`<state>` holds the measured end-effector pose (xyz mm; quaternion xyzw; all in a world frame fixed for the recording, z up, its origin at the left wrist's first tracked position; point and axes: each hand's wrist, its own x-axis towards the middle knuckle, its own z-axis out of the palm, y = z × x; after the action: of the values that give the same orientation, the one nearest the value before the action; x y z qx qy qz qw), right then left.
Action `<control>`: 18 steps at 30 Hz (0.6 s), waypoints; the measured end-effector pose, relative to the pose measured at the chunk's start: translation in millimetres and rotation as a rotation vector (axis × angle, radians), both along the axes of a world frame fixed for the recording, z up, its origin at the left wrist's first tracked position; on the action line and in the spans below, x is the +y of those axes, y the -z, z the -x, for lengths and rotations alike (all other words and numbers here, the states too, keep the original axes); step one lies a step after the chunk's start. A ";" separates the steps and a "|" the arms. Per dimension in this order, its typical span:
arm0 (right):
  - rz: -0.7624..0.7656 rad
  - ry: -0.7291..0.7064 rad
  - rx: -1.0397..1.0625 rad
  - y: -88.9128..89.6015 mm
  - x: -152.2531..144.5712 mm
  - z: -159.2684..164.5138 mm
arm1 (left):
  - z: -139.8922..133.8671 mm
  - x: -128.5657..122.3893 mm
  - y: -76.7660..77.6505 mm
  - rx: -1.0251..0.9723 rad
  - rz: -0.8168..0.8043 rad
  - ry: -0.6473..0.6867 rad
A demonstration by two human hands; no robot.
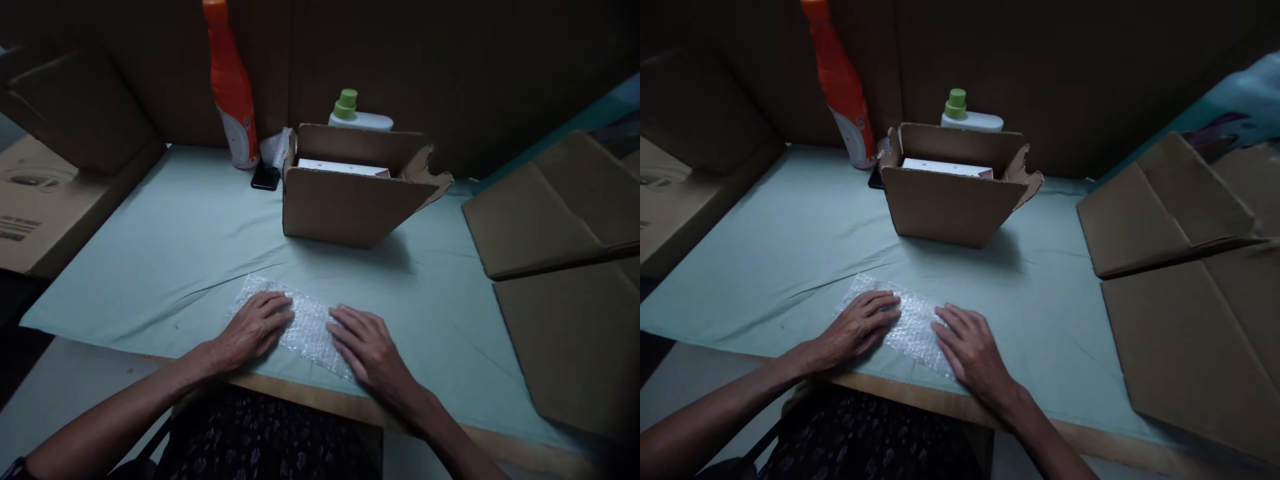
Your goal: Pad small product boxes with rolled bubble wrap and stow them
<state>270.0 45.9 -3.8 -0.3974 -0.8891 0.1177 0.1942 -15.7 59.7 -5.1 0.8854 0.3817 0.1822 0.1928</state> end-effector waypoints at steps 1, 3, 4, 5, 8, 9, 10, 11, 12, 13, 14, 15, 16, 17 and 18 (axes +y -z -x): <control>0.007 0.061 0.011 -0.2 -0.1 -11.7 | 1.5 -0.3 0.3 -0.017 0.009 -0.001; 0.007 0.197 0.034 -3.1 1.8 -28.1 | 4.6 -1.4 0.0 -0.046 0.007 -0.018; 0.002 0.251 0.033 -4.9 3.5 -31.1 | 6.6 -1.6 -0.2 -0.055 -0.011 -0.048; 0.002 0.285 0.018 -6.5 5.5 -30.6 | 9.3 -1.2 -0.4 -0.055 -0.041 -0.101; 0.030 0.282 -0.082 -8.1 11.2 -15.4 | 20.8 2.5 1.3 0.011 -0.129 -0.347; 0.042 0.266 -0.108 -8.0 12.3 -8.9 | 24.6 3.8 2.8 0.045 -0.132 -0.409; 0.052 0.252 -0.120 -8.0 12.8 -2.9 | 27.5 4.6 4.6 0.071 -0.120 -0.450; 0.065 0.238 -0.119 -8.4 12.6 2.1 | 29.1 4.7 6.6 0.086 -0.101 -0.474; 0.080 0.227 -0.107 -9.4 11.6 6.1 | 29.2 4.2 8.4 0.089 -0.081 -0.485; 0.099 0.220 -0.090 -11.3 9.9 9.1 | 27.9 3.5 9.6 0.083 -0.065 -0.491; 0.126 0.217 -0.073 -13.9 7.7 11.1 | 25.6 3.0 9.9 0.072 -0.052 -0.497; 0.162 0.220 -0.056 -17.3 4.9 12.2 | 22.6 3.2 9.0 0.060 -0.038 -0.501; 0.214 0.228 -0.035 -21.2 1.6 12.6 | 19.5 4.5 6.7 0.050 -0.019 -0.501; 0.271 0.238 -0.011 -25.4 -2.2 12.3 | 16.8 7.1 3.2 0.048 0.004 -0.496; 0.338 0.252 0.017 -29.7 -6.4 11.6 | 14.6 10.9 -1.6 0.050 0.030 -0.486</control>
<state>258.4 39.4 26.0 -0.5314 -0.7983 0.2434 0.1453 -30.3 70.6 -3.5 0.7689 0.5907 0.1956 0.1469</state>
